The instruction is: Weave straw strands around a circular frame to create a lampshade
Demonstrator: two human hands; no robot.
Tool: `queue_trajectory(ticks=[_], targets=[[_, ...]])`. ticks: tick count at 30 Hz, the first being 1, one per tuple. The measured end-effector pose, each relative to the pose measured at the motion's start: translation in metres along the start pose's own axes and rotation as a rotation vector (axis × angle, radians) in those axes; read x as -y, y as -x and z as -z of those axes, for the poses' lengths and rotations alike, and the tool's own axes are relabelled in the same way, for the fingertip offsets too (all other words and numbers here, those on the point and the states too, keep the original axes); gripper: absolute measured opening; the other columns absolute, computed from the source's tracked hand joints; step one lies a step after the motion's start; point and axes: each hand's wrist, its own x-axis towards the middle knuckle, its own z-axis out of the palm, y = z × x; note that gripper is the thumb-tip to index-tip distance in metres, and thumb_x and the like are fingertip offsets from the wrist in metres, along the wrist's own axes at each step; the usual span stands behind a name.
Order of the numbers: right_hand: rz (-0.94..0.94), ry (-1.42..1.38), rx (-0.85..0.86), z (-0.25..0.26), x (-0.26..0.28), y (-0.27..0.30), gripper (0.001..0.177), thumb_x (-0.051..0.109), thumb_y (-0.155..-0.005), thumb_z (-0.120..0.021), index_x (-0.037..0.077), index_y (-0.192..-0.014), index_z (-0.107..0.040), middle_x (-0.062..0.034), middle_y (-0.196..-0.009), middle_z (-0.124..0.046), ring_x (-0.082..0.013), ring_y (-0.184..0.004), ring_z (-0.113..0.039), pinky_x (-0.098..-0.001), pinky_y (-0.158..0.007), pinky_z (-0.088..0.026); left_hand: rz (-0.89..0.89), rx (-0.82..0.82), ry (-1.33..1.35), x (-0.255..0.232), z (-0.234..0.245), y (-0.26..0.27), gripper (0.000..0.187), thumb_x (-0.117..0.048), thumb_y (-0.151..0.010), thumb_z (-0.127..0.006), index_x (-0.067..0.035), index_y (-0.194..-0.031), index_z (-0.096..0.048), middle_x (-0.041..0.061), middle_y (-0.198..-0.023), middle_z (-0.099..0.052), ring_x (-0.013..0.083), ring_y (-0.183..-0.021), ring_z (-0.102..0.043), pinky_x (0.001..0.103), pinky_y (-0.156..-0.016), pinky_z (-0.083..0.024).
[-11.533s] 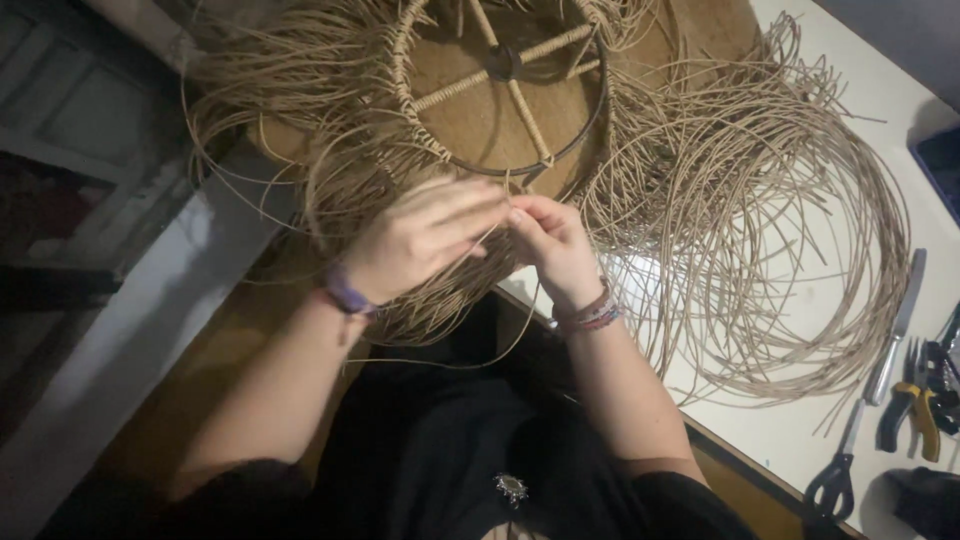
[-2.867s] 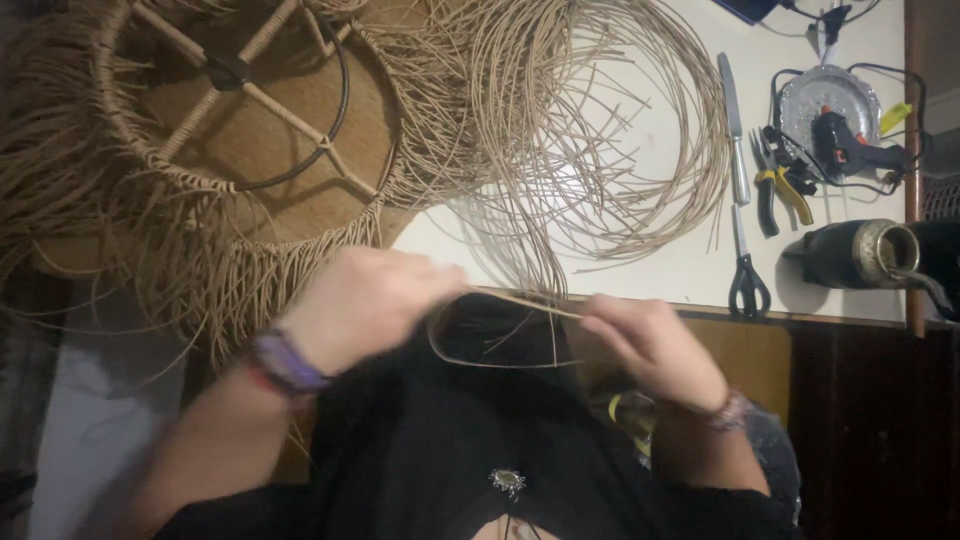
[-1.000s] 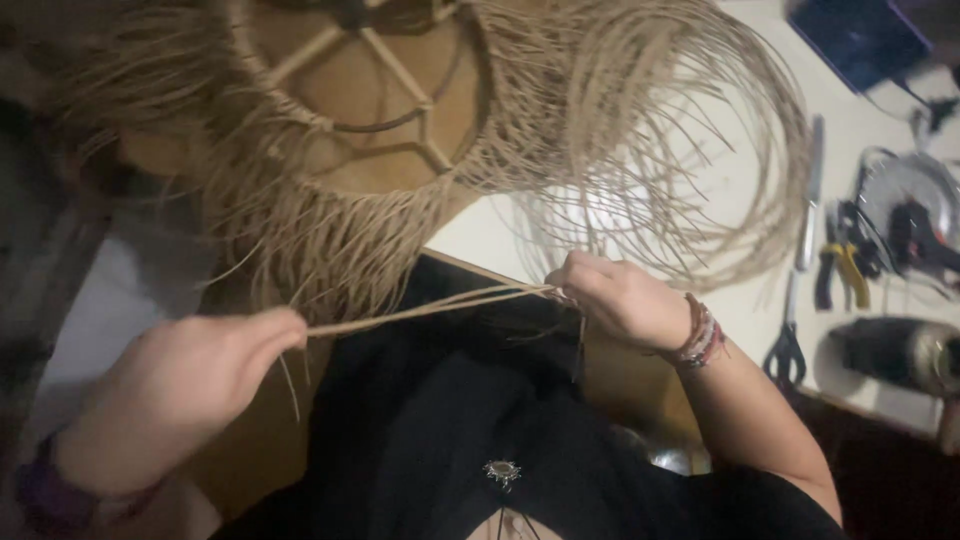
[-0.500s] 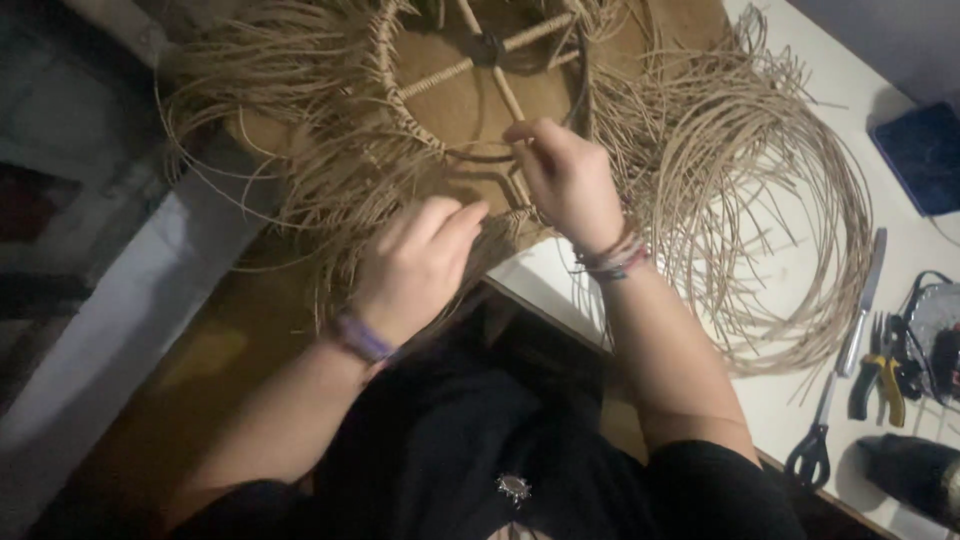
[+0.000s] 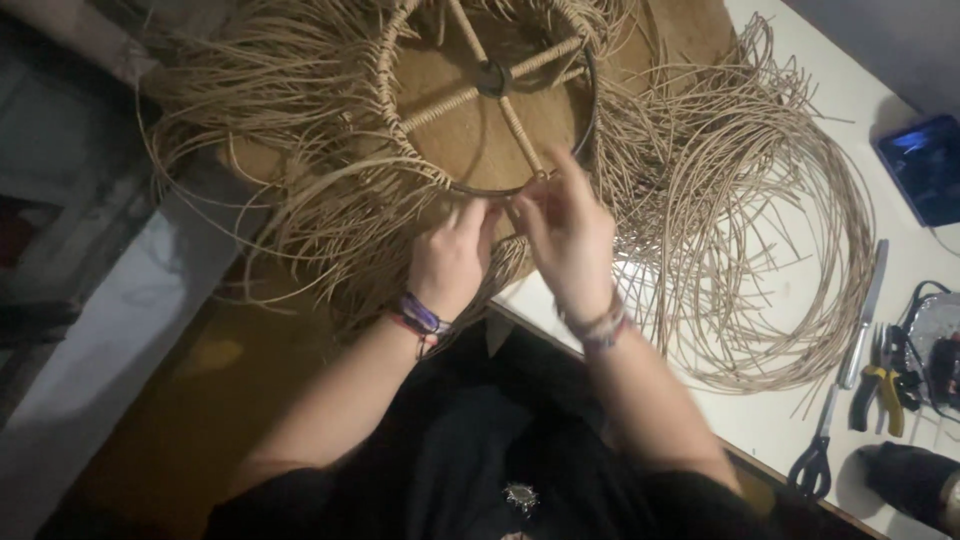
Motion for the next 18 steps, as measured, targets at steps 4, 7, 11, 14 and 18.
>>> queue_trajectory(ticks=[4, 7, 11, 14, 18], targets=[[-0.167, -0.439, -0.114, -0.01, -0.026, 0.046, 0.042, 0.006, -0.104, -0.061, -0.001, -0.145, -0.053, -0.0148, -0.087, -0.074, -0.0166, -0.066, -0.068, -0.029, -0.057, -0.059, 0.109, -0.026, 0.164, -0.008, -0.009, 0.019, 0.013, -0.018, -0.095, -0.066, -0.022, -0.106, -0.071, 0.002, -0.088, -0.077, 0.0275, -0.084, -0.076, 0.039, -0.07, -0.061], [-0.403, -0.663, -0.081, -0.012, -0.056, 0.056, 0.027, 0.008, -0.106, -0.054, -0.005, -0.126, -0.066, -0.0052, -0.06, -0.059, -0.0043, -0.048, -0.045, -0.0169, -0.043, -0.037, 0.168, 0.014, 0.311, -0.027, 0.002, 0.028, 0.013, -0.018, -0.088, -0.073, -0.01, -0.098, -0.075, 0.012, -0.081, -0.077, 0.0329, -0.081, -0.076, 0.039, -0.065, -0.06], [0.019, -0.219, 0.104, 0.001, -0.07, 0.049, 0.029, 0.001, -0.095, -0.064, 0.004, -0.122, -0.073, -0.0113, -0.079, -0.057, -0.0256, -0.066, -0.056, -0.0346, -0.057, -0.048, -0.203, 0.057, 0.317, -0.055, 0.046, 0.001, 0.013, -0.02, -0.098, -0.063, -0.011, -0.091, -0.07, 0.01, -0.087, -0.066, 0.0367, -0.083, -0.069, 0.043, -0.07, -0.055], [0.2, 0.069, 0.027, -0.006, -0.079, 0.046, 0.022, 0.008, -0.09, -0.076, 0.008, -0.112, -0.074, -0.0076, -0.079, -0.055, -0.0341, -0.068, -0.06, -0.0414, -0.058, -0.051, -0.357, 0.045, 0.158, -0.045, 0.046, -0.027, 0.014, -0.017, -0.101, -0.056, -0.011, -0.093, -0.066, 0.01, -0.091, -0.062, 0.0387, -0.087, -0.067, 0.045, -0.073, -0.054], [0.293, 0.294, -0.264, -0.024, -0.091, 0.043, 0.013, 0.018, -0.087, -0.086, 0.015, -0.096, -0.077, 0.0045, -0.071, -0.051, -0.0242, -0.06, -0.06, -0.0369, -0.049, -0.049, -0.209, 0.051, 0.086, -0.041, 0.032, -0.054, 0.015, -0.028, -0.104, -0.058, -0.019, -0.103, -0.07, 0.008, -0.079, -0.071, 0.034, -0.076, -0.074, 0.042, -0.061, -0.058]])
